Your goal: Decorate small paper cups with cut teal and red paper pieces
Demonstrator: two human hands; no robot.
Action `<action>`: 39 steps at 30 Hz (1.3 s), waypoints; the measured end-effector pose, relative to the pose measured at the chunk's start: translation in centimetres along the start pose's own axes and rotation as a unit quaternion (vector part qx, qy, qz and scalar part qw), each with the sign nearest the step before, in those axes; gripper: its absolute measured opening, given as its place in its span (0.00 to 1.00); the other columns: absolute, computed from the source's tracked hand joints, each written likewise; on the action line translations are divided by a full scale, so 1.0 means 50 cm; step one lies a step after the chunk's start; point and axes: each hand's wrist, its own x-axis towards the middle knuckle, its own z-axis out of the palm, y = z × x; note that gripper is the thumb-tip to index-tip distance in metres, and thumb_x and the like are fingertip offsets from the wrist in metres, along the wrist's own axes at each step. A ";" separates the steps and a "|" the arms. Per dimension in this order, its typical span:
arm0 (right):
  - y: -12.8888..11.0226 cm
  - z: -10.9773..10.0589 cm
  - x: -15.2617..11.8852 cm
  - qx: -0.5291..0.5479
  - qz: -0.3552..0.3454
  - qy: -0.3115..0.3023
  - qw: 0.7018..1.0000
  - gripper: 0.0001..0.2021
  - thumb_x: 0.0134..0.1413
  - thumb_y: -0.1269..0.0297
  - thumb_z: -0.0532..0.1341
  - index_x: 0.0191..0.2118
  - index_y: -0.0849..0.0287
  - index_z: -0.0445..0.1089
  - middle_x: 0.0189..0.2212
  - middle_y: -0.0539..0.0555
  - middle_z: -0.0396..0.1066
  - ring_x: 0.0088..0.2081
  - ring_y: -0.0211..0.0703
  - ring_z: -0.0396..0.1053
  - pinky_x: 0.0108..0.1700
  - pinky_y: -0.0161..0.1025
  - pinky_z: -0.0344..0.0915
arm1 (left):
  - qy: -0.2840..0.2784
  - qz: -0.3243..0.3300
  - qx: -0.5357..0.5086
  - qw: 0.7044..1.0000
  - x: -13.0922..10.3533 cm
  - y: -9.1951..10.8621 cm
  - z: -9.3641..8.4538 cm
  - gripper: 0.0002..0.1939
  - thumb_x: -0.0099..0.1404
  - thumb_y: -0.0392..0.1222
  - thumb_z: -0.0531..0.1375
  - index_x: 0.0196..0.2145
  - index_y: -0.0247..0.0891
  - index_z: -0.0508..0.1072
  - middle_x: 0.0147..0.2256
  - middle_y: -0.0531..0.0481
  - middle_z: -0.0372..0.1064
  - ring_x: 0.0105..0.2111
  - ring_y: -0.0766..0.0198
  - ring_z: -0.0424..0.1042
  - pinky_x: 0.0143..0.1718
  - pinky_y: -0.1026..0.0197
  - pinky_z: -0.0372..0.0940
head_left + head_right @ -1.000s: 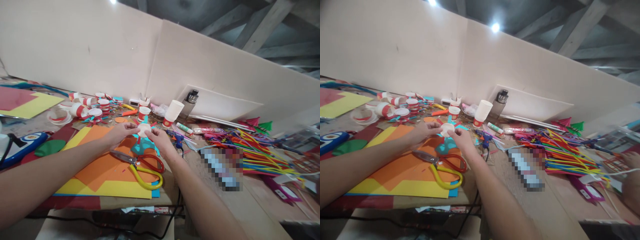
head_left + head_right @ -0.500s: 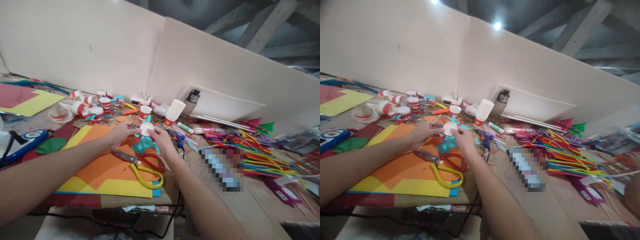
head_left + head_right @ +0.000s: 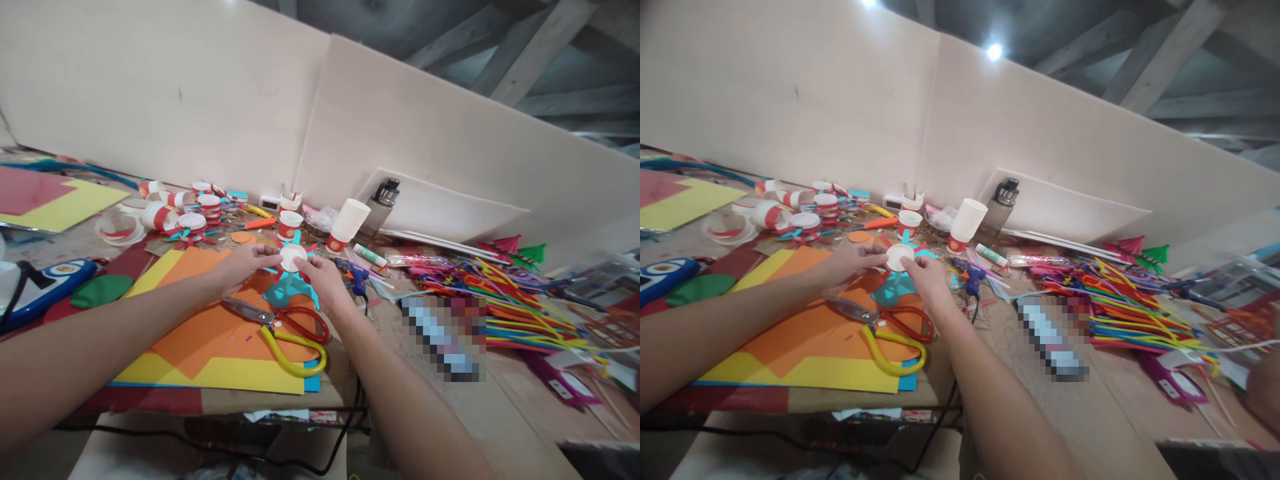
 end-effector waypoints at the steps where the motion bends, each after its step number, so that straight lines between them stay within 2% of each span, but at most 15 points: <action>1: -0.002 0.000 -0.001 0.001 -0.001 -0.001 1.000 0.17 0.42 0.49 0.63 0.21 0.58 0.60 0.17 0.44 0.56 0.21 0.32 0.49 0.25 0.35 0.45 | -0.013 -0.013 -0.007 1.000 -0.002 0.001 0.001 0.19 0.50 0.50 0.70 0.34 0.33 0.76 0.32 0.46 0.74 0.29 0.65 0.72 0.31 0.63 0.65; 4: -0.004 0.001 -0.002 0.004 -0.002 -0.002 1.000 0.17 0.42 0.49 0.63 0.21 0.58 0.61 0.17 0.44 0.56 0.21 0.32 0.50 0.25 0.35 0.45 | -0.063 -0.046 -0.034 0.996 -0.007 0.002 0.004 0.19 0.53 0.53 0.67 0.34 0.34 0.76 0.30 0.46 0.73 0.27 0.63 0.72 0.30 0.61 0.66; 6: -0.004 0.001 -0.001 0.001 -0.001 -0.002 1.000 0.17 0.41 0.49 0.63 0.22 0.58 0.62 0.17 0.44 0.57 0.21 0.32 0.50 0.25 0.35 0.46 | -0.076 -0.059 -0.040 0.995 -0.009 0.002 0.004 0.18 0.53 0.53 0.67 0.32 0.34 0.76 0.29 0.46 0.73 0.26 0.63 0.72 0.30 0.60 0.67; 11: -0.002 0.002 -0.001 0.002 0.003 -0.006 1.000 0.17 0.41 0.49 0.63 0.22 0.58 0.63 0.17 0.44 0.58 0.21 0.32 0.51 0.25 0.34 0.46 | -0.051 -0.038 0.001 0.998 -0.002 -0.003 -0.002 0.18 0.51 0.53 0.68 0.30 0.33 0.78 0.30 0.45 0.75 0.27 0.64 0.71 0.30 0.62 0.65; 16: 0.000 0.002 0.001 -0.004 -0.002 -0.006 1.000 0.17 0.41 0.49 0.63 0.22 0.58 0.64 0.18 0.44 0.57 0.21 0.32 0.50 0.24 0.34 0.46 | -0.060 -0.026 -0.001 0.998 0.003 -0.008 -0.004 0.17 0.50 0.51 0.69 0.31 0.34 0.79 0.32 0.44 0.76 0.28 0.64 0.71 0.30 0.63 0.64; 22: 0.007 -0.001 0.007 -0.029 -0.016 -0.008 0.999 0.18 0.41 0.46 0.63 0.23 0.58 0.64 0.18 0.44 0.57 0.21 0.32 0.50 0.24 0.34 0.46 | -0.049 -0.031 -0.004 0.998 -0.004 -0.003 0.002 0.17 0.51 0.52 0.69 0.31 0.34 0.79 0.30 0.44 0.76 0.27 0.63 0.71 0.29 0.62 0.64; 31: 0.005 -0.002 0.006 -0.027 -0.019 -0.006 0.999 0.17 0.42 0.48 0.63 0.22 0.59 0.64 0.18 0.45 0.58 0.21 0.32 0.51 0.25 0.34 0.48 | -0.040 0.000 0.037 0.998 0.000 -0.002 0.001 0.16 0.52 0.52 0.68 0.29 0.35 0.79 0.30 0.45 0.76 0.29 0.64 0.71 0.32 0.63 0.64; 37: 0.003 -0.004 0.004 -0.029 -0.026 -0.010 0.999 0.18 0.42 0.46 0.62 0.23 0.59 0.66 0.18 0.46 0.60 0.22 0.34 0.53 0.25 0.34 0.49 | -0.066 -0.052 -0.022 0.996 -0.009 0.003 0.006 0.16 0.52 0.52 0.68 0.31 0.35 0.78 0.30 0.44 0.75 0.26 0.63 0.72 0.30 0.60 0.66; 39: 0.001 -0.004 0.002 -0.031 -0.033 -0.008 0.999 0.18 0.42 0.46 0.62 0.23 0.59 0.67 0.19 0.46 0.62 0.23 0.34 0.55 0.25 0.34 0.50 | -0.073 -0.050 -0.030 0.996 -0.011 0.006 0.008 0.18 0.51 0.52 0.69 0.32 0.34 0.78 0.30 0.44 0.75 0.26 0.62 0.72 0.31 0.59 0.66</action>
